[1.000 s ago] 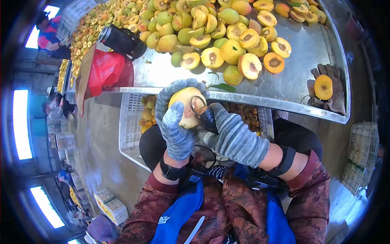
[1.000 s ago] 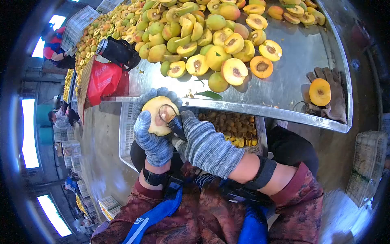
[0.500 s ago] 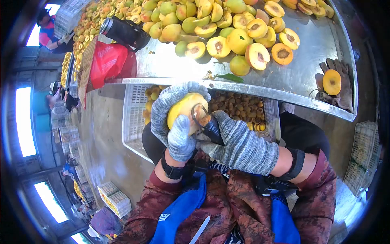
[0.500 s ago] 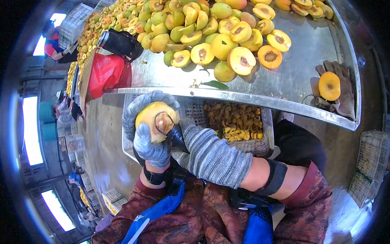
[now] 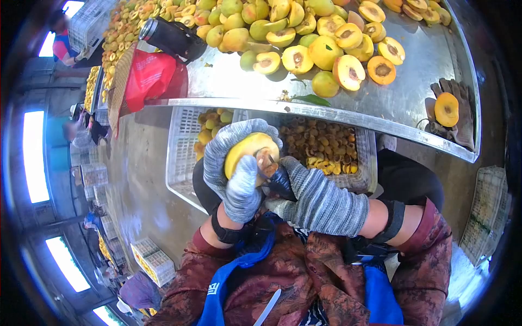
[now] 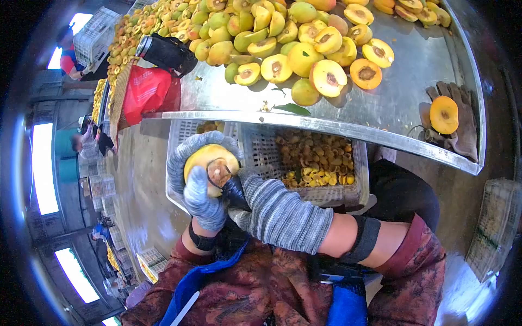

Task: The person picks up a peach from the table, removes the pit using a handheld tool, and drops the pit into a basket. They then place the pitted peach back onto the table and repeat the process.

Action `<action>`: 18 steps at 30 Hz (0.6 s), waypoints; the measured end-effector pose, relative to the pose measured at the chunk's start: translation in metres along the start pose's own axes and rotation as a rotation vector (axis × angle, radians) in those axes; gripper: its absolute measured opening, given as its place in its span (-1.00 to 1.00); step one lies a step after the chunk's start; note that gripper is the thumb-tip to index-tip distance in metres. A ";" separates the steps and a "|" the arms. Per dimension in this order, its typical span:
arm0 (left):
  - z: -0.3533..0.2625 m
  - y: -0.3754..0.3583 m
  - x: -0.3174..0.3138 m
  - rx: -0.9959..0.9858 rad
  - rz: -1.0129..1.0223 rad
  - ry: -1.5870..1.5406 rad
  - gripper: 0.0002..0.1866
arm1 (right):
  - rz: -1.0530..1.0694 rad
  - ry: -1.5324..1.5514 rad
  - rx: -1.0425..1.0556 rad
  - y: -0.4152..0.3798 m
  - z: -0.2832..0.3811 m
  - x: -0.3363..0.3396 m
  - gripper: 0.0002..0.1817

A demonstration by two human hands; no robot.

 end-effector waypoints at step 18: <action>0.009 0.000 -0.006 0.174 0.022 -0.402 -0.43 | 0.216 0.401 -0.284 0.002 -0.020 -0.016 -0.55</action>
Point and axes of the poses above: each hand's wrist, its own y-axis towards the middle knuckle, its own x-axis out of the back of the hand, z = x × y, the point moved 8 cm from there along y, towards the middle knuckle, and after that the axes turned 10 degrees about z, right-handed, at the moved point
